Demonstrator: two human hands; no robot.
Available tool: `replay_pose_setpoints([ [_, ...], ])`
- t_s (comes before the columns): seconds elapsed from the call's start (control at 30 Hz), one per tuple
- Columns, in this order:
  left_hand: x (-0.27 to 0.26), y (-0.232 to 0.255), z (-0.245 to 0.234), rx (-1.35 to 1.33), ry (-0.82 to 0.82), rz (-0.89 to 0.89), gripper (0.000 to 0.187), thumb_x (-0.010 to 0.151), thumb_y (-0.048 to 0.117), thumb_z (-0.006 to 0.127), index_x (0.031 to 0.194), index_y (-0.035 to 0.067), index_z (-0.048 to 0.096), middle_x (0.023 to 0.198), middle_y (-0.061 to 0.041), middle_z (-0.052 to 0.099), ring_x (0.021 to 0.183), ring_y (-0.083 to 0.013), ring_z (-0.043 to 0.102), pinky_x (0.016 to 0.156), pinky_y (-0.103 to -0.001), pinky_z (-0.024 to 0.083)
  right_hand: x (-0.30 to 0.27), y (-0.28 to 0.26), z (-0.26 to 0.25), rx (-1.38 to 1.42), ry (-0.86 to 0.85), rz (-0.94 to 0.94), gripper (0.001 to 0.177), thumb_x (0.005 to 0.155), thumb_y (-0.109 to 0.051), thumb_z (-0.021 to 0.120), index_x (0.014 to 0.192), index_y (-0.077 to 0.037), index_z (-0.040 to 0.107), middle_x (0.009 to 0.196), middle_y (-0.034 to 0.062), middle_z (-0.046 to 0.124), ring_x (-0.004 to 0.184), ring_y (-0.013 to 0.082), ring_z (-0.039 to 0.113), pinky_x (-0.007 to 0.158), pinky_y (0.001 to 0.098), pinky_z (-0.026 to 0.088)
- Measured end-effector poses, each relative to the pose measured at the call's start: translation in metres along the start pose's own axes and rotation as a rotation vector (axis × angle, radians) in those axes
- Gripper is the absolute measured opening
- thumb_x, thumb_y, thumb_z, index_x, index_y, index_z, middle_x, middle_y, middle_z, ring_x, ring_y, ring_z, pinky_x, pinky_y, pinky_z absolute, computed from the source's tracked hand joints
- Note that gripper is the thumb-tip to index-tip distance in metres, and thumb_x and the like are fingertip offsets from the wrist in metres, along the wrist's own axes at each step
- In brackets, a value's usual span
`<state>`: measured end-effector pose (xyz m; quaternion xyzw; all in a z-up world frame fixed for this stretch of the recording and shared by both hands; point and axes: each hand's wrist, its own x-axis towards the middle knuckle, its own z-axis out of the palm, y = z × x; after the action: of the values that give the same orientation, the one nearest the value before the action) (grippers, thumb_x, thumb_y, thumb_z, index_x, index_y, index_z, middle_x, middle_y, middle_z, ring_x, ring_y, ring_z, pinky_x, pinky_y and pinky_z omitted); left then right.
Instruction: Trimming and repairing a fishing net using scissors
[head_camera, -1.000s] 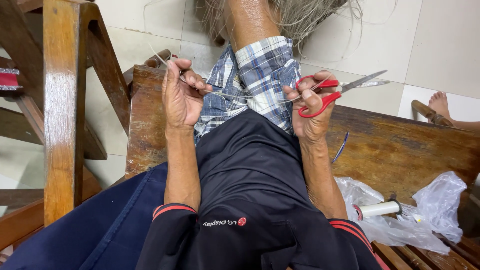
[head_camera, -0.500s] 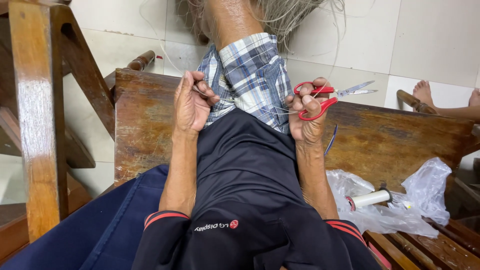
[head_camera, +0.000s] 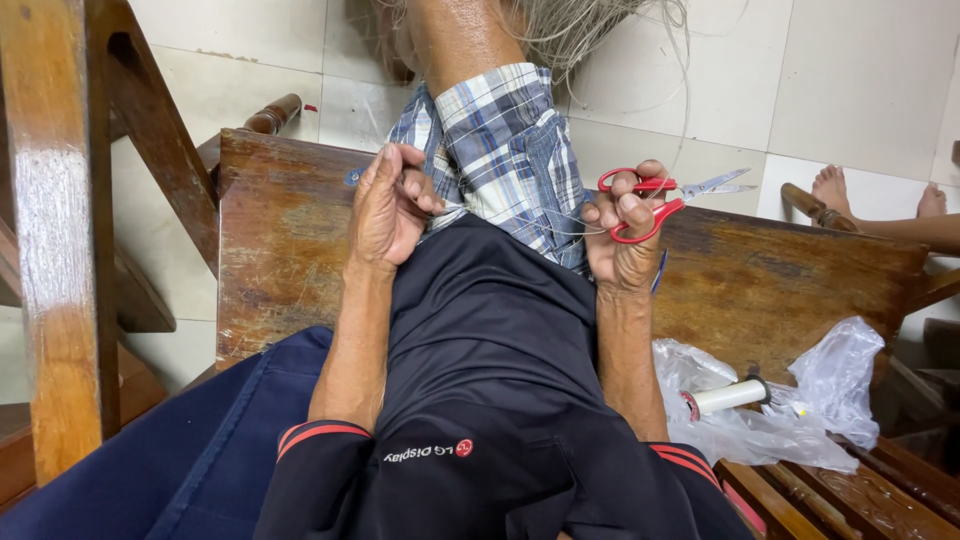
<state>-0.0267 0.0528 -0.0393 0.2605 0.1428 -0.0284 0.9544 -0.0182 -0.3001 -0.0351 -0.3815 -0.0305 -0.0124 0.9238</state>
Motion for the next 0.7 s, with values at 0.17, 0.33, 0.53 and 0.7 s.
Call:
replay_pose_setpoints([
  [0.17,-0.005,0.004,0.006,0.056,-0.072,0.004,0.035,0.122,0.036,0.075,0.128,0.001,0.077,0.071,-0.003,0.058,0.062,-0.0205,0.073,0.068,-0.043,0.073,0.001,-0.003,-0.006,0.001,-0.010,0.000,0.052,0.114,-0.006,0.073,0.160,-0.024,0.056,0.122,0.0034,0.071,0.079,0.0103,0.071,0.092,0.0401,0.076],
  [0.33,-0.005,0.012,0.019,0.172,-0.168,-0.009,0.046,0.111,0.030,0.090,0.135,-0.006,0.074,0.067,-0.003,0.058,0.053,-0.0146,0.066,0.067,-0.040,0.073,0.001,-0.005,-0.003,-0.009,-0.031,-0.007,0.053,0.115,-0.005,0.071,0.161,-0.023,0.054,0.124,0.0042,0.070,0.080,0.0109,0.071,0.093,0.0416,0.076],
  [0.53,0.006,0.002,0.037,0.326,-0.185,0.061,0.022,0.110,0.012,0.090,0.113,-0.006,0.079,0.064,-0.006,0.060,0.046,-0.0149,0.068,0.060,-0.037,0.074,0.006,-0.030,-0.004,-0.026,-0.051,-0.077,0.053,0.114,-0.005,0.072,0.161,-0.022,0.054,0.122,0.0056,0.070,0.078,0.0111,0.071,0.093,0.0413,0.076],
  [0.7,0.000,-0.002,0.070,0.206,-0.198,0.077,0.024,0.115,0.022,0.085,0.112,0.000,0.077,0.070,-0.005,0.056,0.062,-0.0214,0.079,0.078,-0.048,0.079,0.004,-0.079,-0.026,-0.094,-0.067,-0.164,0.054,0.115,-0.006,0.070,0.163,-0.021,0.051,0.123,0.0058,0.068,0.078,0.0103,0.068,0.094,0.0421,0.075],
])
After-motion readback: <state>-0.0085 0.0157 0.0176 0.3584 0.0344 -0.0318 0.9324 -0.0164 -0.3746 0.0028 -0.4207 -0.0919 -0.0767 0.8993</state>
